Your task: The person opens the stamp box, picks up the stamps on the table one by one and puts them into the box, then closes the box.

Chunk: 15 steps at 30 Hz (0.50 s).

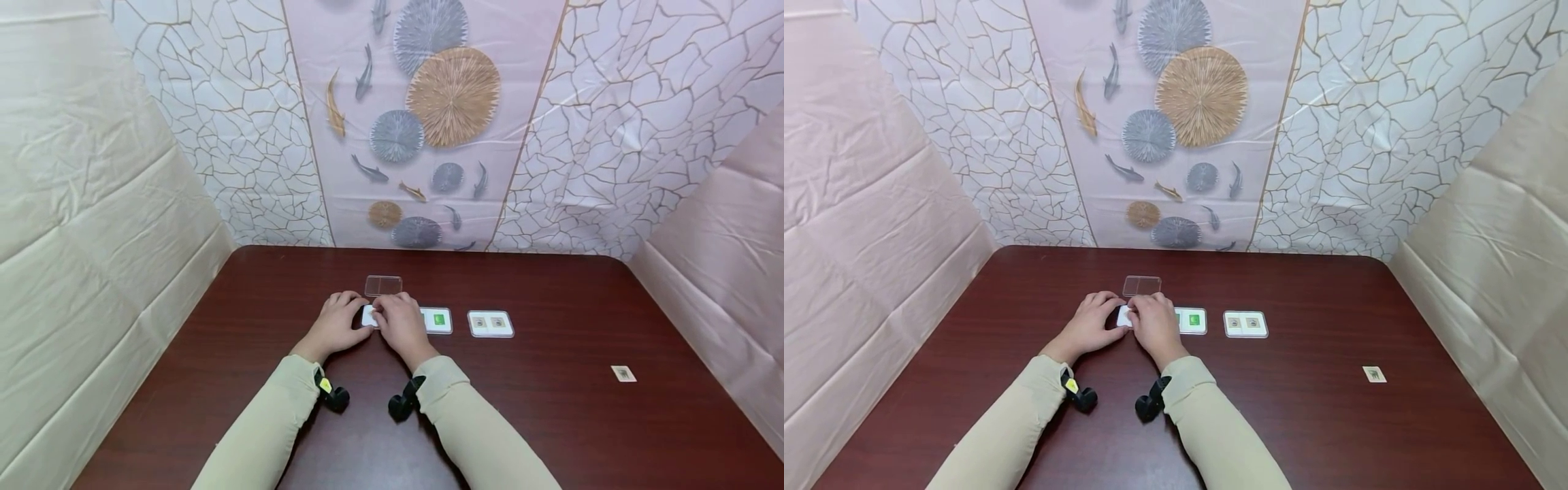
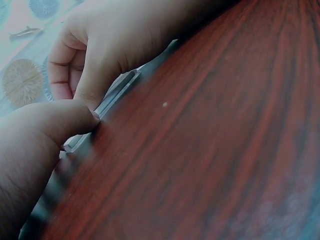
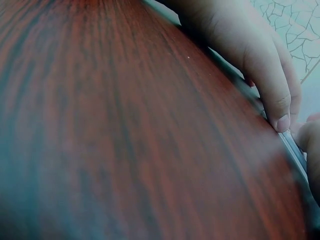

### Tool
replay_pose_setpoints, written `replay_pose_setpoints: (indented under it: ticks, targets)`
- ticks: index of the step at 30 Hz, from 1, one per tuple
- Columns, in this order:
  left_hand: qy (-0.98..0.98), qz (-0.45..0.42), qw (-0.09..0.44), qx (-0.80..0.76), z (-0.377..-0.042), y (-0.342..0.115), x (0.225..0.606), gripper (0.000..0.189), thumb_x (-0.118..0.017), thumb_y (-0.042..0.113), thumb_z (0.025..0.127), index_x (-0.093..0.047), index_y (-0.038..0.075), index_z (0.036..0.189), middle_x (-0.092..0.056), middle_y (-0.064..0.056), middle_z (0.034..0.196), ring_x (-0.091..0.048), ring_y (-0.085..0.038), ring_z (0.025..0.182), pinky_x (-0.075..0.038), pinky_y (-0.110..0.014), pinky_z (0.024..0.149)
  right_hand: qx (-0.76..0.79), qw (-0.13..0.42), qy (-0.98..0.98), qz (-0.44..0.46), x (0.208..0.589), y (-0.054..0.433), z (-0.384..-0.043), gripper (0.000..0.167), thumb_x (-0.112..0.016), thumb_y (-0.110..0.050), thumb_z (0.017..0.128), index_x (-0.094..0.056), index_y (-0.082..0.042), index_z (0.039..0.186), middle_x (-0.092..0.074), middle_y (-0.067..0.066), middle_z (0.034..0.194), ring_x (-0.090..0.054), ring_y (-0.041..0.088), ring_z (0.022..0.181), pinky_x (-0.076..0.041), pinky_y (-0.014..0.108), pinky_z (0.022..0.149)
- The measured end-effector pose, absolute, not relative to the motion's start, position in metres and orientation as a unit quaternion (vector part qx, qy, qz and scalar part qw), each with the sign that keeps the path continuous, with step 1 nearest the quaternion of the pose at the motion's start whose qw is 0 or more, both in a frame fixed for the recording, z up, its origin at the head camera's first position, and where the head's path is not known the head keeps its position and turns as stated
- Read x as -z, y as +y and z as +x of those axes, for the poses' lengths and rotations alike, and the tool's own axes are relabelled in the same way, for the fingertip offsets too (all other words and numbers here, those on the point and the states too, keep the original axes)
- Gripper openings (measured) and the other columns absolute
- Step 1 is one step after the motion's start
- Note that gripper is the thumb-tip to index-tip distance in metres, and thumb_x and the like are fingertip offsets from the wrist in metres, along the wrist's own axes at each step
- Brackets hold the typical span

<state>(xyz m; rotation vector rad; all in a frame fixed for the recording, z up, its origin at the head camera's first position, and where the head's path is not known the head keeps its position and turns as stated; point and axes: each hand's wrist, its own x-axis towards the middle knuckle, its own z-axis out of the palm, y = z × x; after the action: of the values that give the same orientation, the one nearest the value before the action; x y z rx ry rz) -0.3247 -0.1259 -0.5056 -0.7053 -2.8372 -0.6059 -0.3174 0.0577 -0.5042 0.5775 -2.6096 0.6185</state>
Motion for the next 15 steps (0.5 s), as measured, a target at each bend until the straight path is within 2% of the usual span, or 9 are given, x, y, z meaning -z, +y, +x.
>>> replay_pose_setpoints:
  ticks: [15]
  targets:
    - [-0.946,-0.240,0.073,0.203,-0.3270,-0.1270,0.5055,0.053,-0.067,0.044,0.090,-0.063,0.013,0.133,-0.052,-0.010,0.135,-0.043,-0.036,0.127,-0.029,-0.053,0.113,-0.224,0.210,-0.926,0.220,0.5054,0.0573,-0.3208,0.009,-0.072,-0.017,0.095,-0.072,-0.021,0.102,-0.075,-0.006,0.102,-0.062,0.021,0.112,-0.047,0.044,0.101]
